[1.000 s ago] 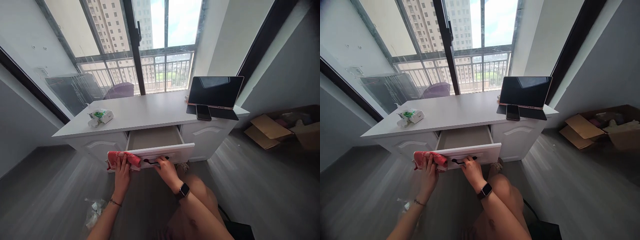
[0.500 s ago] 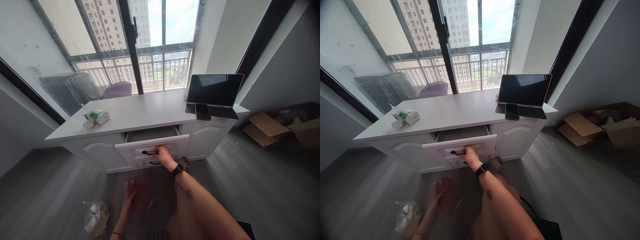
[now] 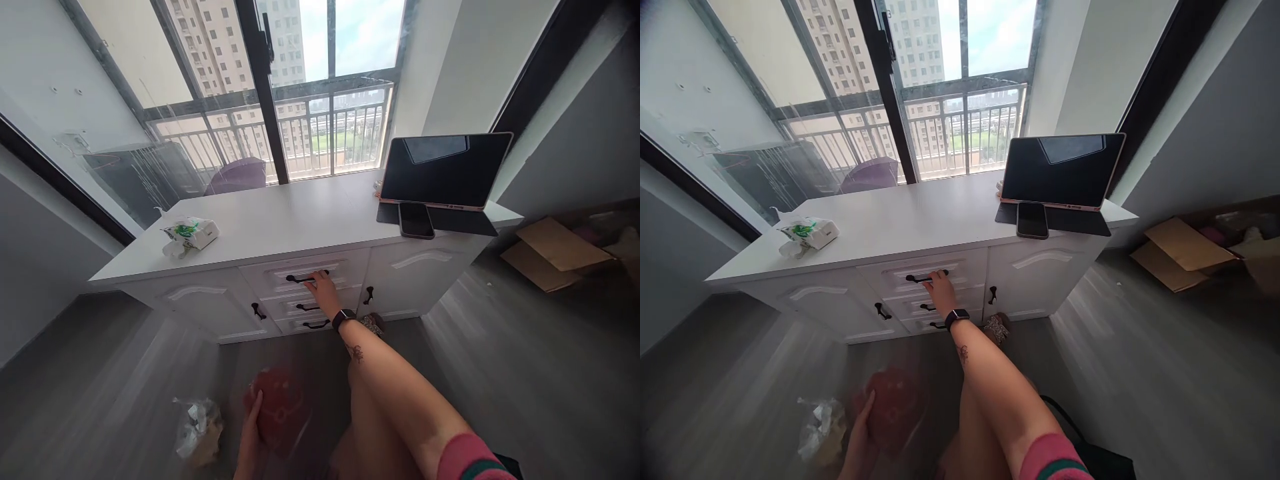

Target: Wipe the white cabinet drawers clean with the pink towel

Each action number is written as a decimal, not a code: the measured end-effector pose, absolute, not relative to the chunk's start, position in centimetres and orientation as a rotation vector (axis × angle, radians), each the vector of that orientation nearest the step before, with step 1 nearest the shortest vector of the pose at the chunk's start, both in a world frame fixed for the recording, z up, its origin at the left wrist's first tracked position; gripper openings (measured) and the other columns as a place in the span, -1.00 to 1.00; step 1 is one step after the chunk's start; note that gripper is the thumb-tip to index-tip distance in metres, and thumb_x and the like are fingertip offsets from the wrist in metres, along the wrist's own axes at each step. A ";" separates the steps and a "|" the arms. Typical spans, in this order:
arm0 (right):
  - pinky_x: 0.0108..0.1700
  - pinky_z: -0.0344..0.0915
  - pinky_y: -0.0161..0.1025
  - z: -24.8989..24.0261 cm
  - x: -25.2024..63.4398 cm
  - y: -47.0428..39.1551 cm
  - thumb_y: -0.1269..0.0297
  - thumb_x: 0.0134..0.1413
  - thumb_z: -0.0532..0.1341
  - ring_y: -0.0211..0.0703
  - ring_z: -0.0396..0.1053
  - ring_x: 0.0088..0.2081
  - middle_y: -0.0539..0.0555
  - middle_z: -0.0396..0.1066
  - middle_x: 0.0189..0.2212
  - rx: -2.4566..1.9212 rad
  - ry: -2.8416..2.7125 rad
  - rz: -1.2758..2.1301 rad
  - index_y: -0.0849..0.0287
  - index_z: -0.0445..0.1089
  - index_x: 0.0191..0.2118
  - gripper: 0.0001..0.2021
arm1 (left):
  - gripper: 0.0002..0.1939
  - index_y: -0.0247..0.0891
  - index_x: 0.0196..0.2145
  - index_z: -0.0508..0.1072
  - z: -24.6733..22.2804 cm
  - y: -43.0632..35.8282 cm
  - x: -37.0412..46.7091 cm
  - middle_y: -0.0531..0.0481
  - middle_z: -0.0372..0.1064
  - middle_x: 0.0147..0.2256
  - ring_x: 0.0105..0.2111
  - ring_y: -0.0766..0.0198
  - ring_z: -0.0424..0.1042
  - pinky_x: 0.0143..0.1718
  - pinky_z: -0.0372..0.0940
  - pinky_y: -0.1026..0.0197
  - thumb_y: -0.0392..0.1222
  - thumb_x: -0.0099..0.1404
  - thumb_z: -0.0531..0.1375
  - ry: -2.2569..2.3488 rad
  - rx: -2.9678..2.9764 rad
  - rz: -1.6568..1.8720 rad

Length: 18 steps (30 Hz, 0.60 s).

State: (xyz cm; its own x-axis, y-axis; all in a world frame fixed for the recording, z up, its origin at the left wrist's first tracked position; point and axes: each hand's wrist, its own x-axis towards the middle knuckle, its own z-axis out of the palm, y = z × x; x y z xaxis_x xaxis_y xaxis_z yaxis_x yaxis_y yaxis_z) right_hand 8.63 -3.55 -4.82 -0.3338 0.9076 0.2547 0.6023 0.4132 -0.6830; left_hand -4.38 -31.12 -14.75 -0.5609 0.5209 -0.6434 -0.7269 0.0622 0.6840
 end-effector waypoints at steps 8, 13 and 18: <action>-0.07 0.23 -0.28 -4.7 9.7 -4.6 0.27 0.34 -0.06 -0.17 0.33 -0.08 0.17 0.29 0.01 -1.304 -2.212 0.496 0.21 0.29 0.04 -0.70 | -0.60 -0.27 0.08 0.38 -15.1 -29.7 -2.6 -0.11 0.56 -0.24 -0.17 0.13 0.53 -0.06 0.41 0.09 -0.33 0.28 0.17 1.343 -0.310 1.618; -0.09 0.26 -0.26 -8.0 10.3 -5.4 0.30 0.26 0.09 -0.13 0.38 -0.10 0.15 0.39 -0.07 -1.385 -2.606 0.613 0.20 0.39 -0.07 -0.78 | -0.55 -0.20 0.11 0.36 -16.3 -30.5 -2.8 -0.17 0.50 -0.09 -0.08 0.07 0.49 -0.03 0.40 0.07 -0.22 0.26 0.22 1.339 -0.309 1.529; -0.04 0.32 -0.13 -12.4 10.4 -4.2 0.30 0.20 0.19 -0.10 0.37 -0.06 0.19 0.36 -0.02 -1.534 -2.667 0.676 0.27 0.36 -0.01 -0.73 | -0.62 -0.27 0.06 0.40 -16.7 -31.4 -3.4 -0.16 0.53 -0.15 -0.11 0.10 0.51 -0.02 0.39 0.10 -0.29 0.27 0.19 1.357 -0.308 1.570</action>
